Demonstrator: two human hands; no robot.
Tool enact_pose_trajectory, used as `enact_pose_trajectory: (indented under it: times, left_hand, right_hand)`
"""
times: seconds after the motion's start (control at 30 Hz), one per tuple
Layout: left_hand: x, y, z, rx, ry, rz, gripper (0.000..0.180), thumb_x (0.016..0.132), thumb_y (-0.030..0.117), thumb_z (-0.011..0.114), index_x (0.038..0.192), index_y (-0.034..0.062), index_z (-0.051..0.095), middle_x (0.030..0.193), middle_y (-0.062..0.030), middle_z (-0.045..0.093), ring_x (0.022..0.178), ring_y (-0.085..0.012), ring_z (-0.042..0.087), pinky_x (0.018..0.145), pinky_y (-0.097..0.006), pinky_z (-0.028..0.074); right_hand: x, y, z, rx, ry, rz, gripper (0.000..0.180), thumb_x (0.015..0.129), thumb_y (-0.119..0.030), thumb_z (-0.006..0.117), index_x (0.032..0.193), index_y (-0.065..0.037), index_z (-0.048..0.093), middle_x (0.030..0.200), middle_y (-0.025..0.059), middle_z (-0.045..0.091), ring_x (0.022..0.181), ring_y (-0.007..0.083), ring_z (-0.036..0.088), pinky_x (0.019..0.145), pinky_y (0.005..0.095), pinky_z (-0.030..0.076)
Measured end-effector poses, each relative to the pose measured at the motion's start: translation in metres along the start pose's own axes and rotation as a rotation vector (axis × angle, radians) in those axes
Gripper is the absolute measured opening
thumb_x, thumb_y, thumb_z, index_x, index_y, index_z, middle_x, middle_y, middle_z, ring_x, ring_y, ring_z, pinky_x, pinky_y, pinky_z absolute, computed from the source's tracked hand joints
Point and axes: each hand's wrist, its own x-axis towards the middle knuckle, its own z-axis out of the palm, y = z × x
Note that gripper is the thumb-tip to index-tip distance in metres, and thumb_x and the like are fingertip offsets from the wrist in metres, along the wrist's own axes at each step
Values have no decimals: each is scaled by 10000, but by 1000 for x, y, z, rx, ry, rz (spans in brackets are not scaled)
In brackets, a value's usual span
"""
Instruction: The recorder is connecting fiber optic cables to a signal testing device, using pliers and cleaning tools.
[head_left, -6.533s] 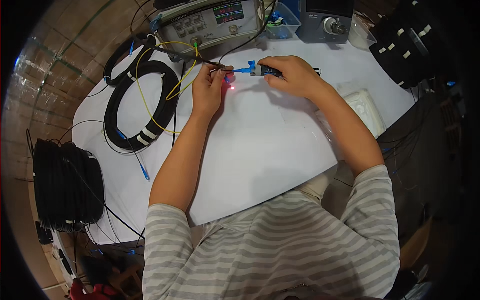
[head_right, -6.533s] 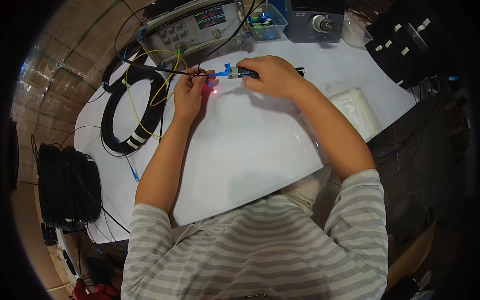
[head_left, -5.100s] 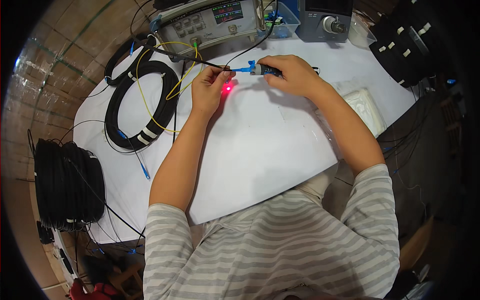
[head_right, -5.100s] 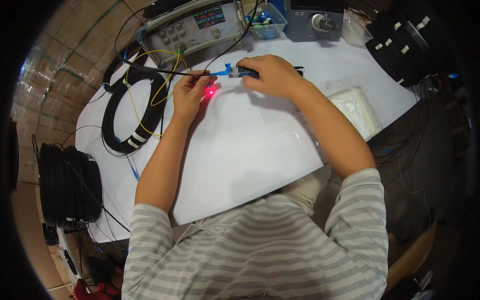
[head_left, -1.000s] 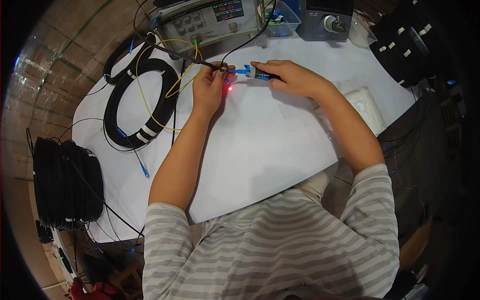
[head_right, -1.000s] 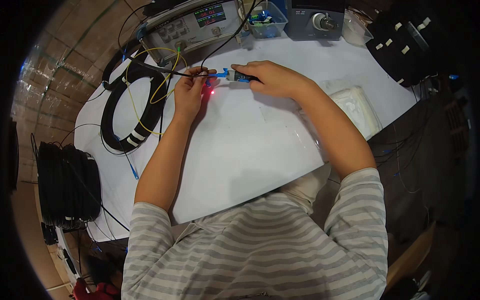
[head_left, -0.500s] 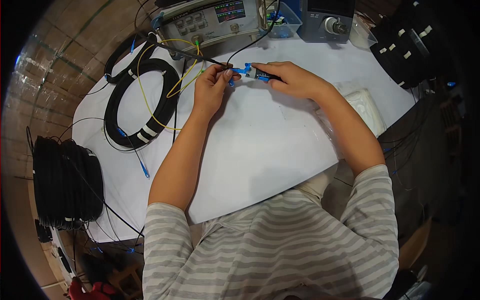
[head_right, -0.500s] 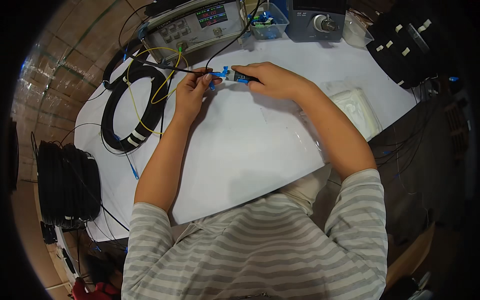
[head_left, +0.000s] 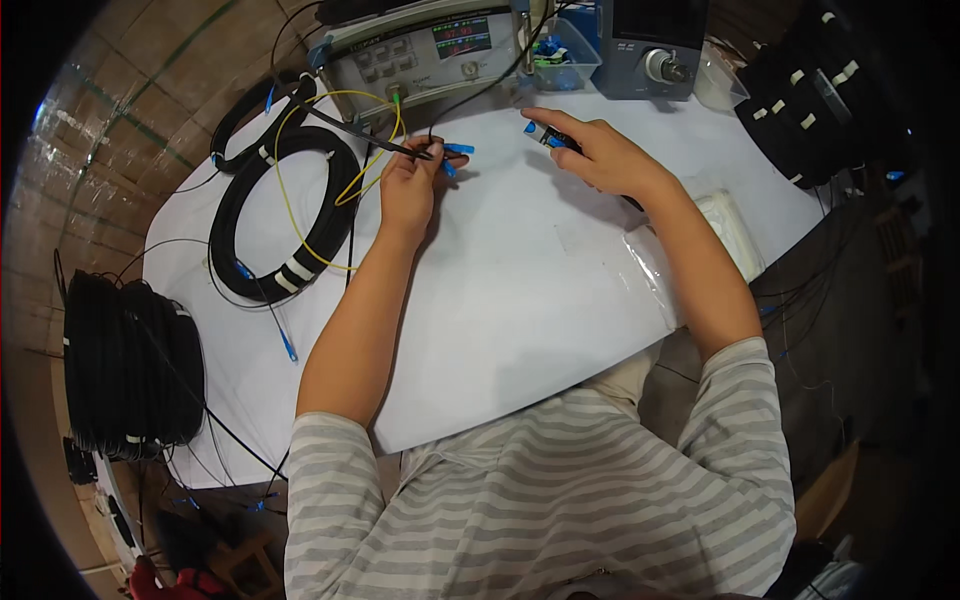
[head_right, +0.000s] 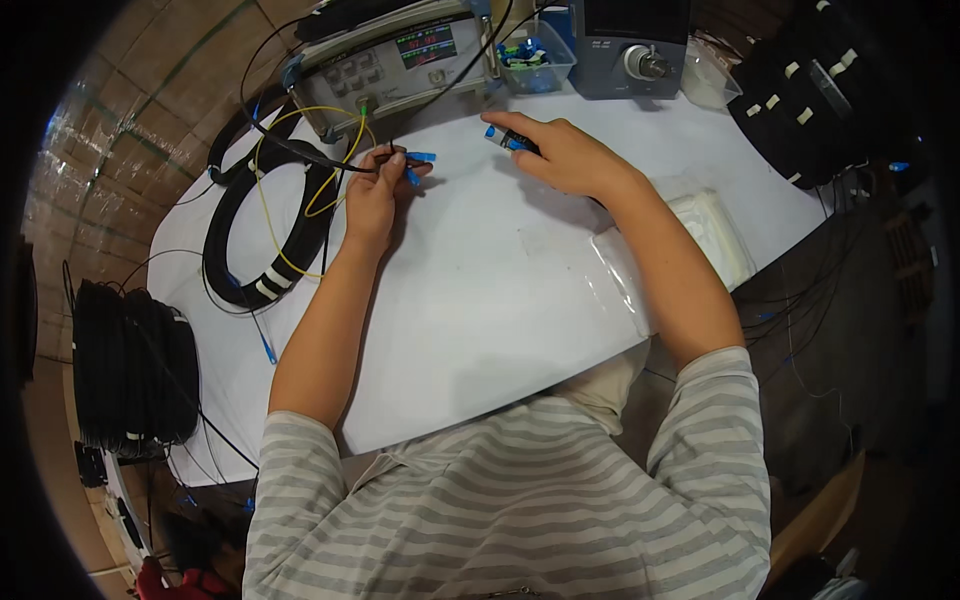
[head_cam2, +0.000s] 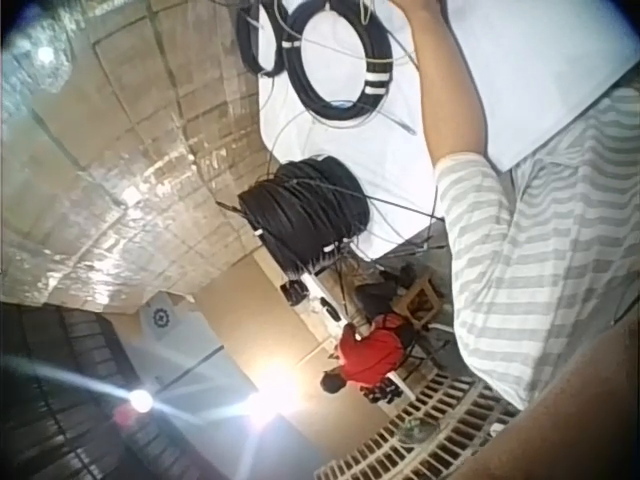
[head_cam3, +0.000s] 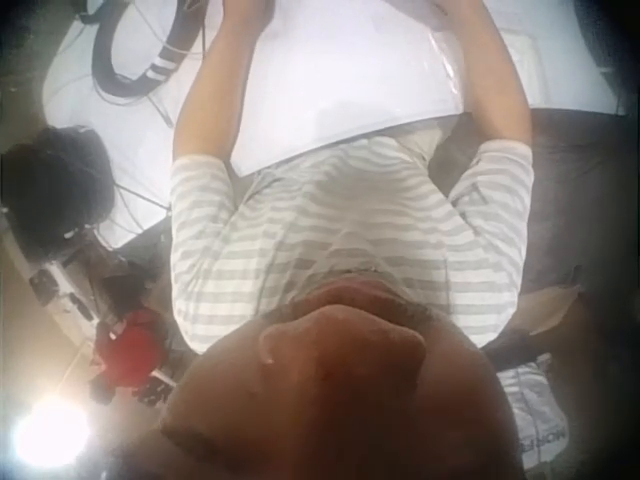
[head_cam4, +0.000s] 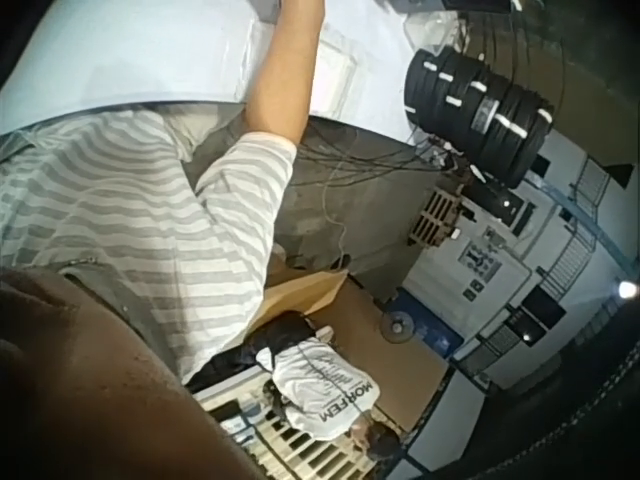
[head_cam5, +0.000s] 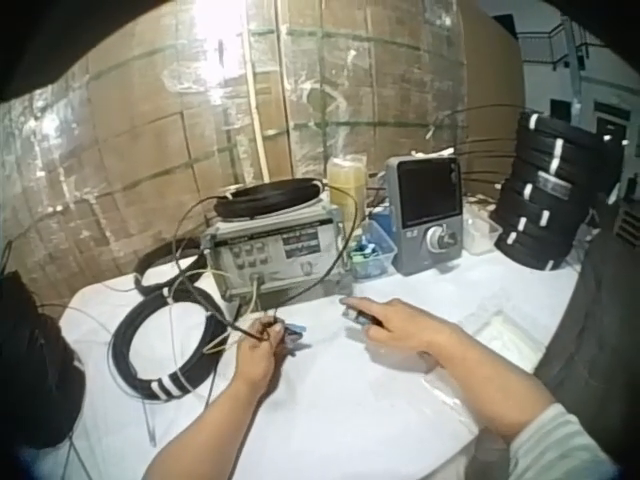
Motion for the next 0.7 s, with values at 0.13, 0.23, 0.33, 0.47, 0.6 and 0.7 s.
enact_pose_trajectory:
  times: [0.13,0.23,0.33,0.47,0.6,0.7]
  left_hand:
    - [-2,0,3,45,-24,-28,193,981,137,573,1098,-10,534,998,-100,646,918,-203,688,802,-263,516]
    - [-1,1,2,31,-27,-37,194,982,134,569,1103,-13,530,1006,-105,645,920,-201,688,803,-268,519]
    - [-2,-1,3,12,-27,-35,187,984,131,562,1100,-12,527,1013,-108,642,918,-206,688,811,-273,523]
    - [1,-6,3,6,-66,-26,194,987,128,554,1109,-21,526,1016,-112,639,922,-213,683,829,-288,523]
    - [0,-5,5,23,-67,-38,205,987,125,554,1120,-29,528,1014,-107,638,918,-210,678,839,-294,520]
    - [0,-8,-1,16,-70,-22,206,986,116,552,1130,-29,526,1013,-91,632,910,-198,674,822,-288,517]
  right_hand:
    - [3,8,-7,-31,81,-83,454,846,-166,520,1300,-157,511,698,107,576,600,222,527,606,338,438]
    - [3,9,-14,-27,127,-3,398,837,-183,548,1232,-138,520,697,89,573,593,196,525,589,335,431]
    - [3,8,-24,216,275,89,339,891,-196,614,1205,-103,527,732,58,601,595,131,540,565,291,436]
    - [31,26,-53,379,570,-184,384,949,-221,619,1237,5,506,846,60,658,723,111,613,673,265,501]
    - [63,24,-98,65,844,-346,354,843,-263,764,1105,-49,660,769,-14,620,703,81,578,668,232,466]
    - [83,21,-95,243,822,-197,382,833,-268,773,1127,-48,669,670,-30,567,605,74,538,590,230,439]
